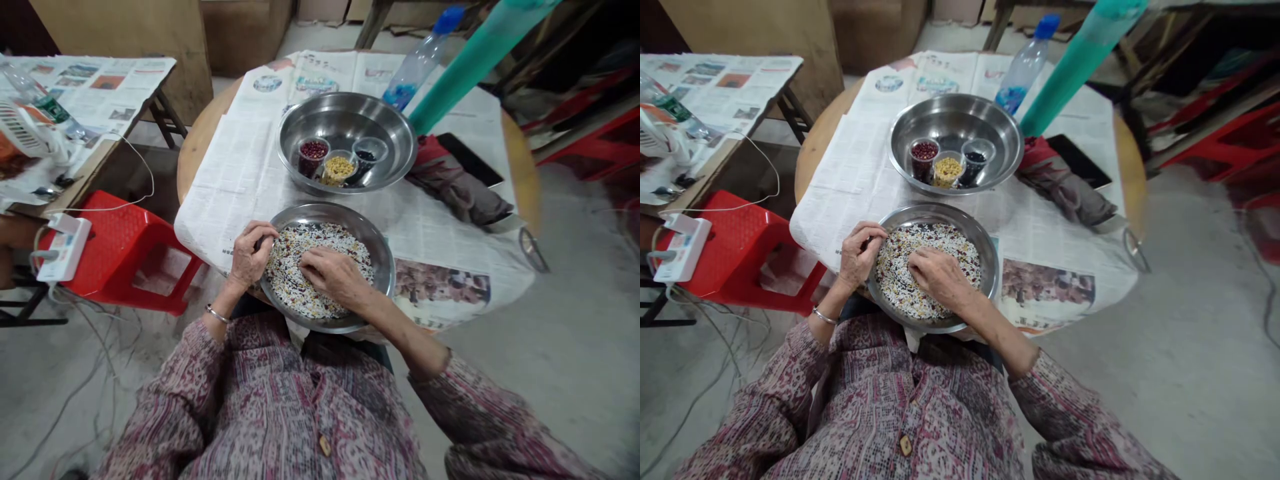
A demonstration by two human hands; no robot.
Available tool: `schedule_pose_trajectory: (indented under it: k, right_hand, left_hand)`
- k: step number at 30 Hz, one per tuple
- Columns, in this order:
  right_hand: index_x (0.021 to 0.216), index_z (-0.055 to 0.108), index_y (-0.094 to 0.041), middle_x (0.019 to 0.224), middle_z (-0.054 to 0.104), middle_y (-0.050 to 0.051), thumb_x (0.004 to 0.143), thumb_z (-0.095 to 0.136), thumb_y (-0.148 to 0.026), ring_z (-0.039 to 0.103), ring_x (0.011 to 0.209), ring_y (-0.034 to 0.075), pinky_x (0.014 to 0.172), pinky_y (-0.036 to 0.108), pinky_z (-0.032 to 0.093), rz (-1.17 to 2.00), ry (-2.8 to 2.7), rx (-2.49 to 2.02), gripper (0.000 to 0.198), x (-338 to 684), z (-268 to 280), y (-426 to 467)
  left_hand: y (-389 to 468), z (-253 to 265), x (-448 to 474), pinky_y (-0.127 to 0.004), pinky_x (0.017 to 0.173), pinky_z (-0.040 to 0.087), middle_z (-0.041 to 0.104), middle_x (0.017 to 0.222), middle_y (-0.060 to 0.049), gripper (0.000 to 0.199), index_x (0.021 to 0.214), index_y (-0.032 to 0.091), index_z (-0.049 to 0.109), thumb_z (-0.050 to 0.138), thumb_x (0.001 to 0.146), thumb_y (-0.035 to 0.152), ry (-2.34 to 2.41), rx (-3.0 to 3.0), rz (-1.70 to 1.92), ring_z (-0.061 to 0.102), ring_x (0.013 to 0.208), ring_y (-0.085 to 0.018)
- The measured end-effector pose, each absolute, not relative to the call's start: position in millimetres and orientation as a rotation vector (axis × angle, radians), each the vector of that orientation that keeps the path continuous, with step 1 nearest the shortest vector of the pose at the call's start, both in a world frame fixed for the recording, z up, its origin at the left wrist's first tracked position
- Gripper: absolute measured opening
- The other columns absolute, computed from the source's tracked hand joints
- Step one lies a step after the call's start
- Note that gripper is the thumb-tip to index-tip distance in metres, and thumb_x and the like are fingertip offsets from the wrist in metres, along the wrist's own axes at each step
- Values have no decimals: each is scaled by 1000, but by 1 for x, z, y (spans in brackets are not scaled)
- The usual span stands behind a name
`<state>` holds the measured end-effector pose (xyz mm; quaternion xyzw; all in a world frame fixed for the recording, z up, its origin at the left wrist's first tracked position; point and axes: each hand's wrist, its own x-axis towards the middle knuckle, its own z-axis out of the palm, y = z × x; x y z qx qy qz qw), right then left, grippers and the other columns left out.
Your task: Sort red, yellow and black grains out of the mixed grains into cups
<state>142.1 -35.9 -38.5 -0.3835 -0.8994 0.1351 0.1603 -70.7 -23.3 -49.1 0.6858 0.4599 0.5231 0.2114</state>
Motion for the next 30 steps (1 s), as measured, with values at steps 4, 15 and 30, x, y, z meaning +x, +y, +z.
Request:
schedule_pose_trajectory:
  k: [4,15,30]
  right_hand:
    - [84,62,-20,83,67,5,95,53,-21,61,82,19,76,30,43,397,-2554,-1139,15,149,-40,-39]
    - [85,66,-20,88,71,8,92,54,-20,61,83,21,75,32,40,75,-2363,-1484,14,155,-40,-37]
    - [86,66,-19,88,68,6,93,54,-14,57,85,19,77,31,38,164,-2651,-1209,15,157,-28,-63]
  left_hand:
    - [-23,-49,-71,-31,87,52,67,95,-3,18,87,19,69,56,89,7,1265,1903,1456,65,92,-15]
    - [-24,-47,-70,-30,85,52,68,95,-3,18,85,19,69,56,88,8,1307,1897,1443,64,91,-15]
    - [-24,-42,-74,-33,87,52,68,95,-4,17,88,19,68,56,90,8,1354,2045,1358,65,93,-16]
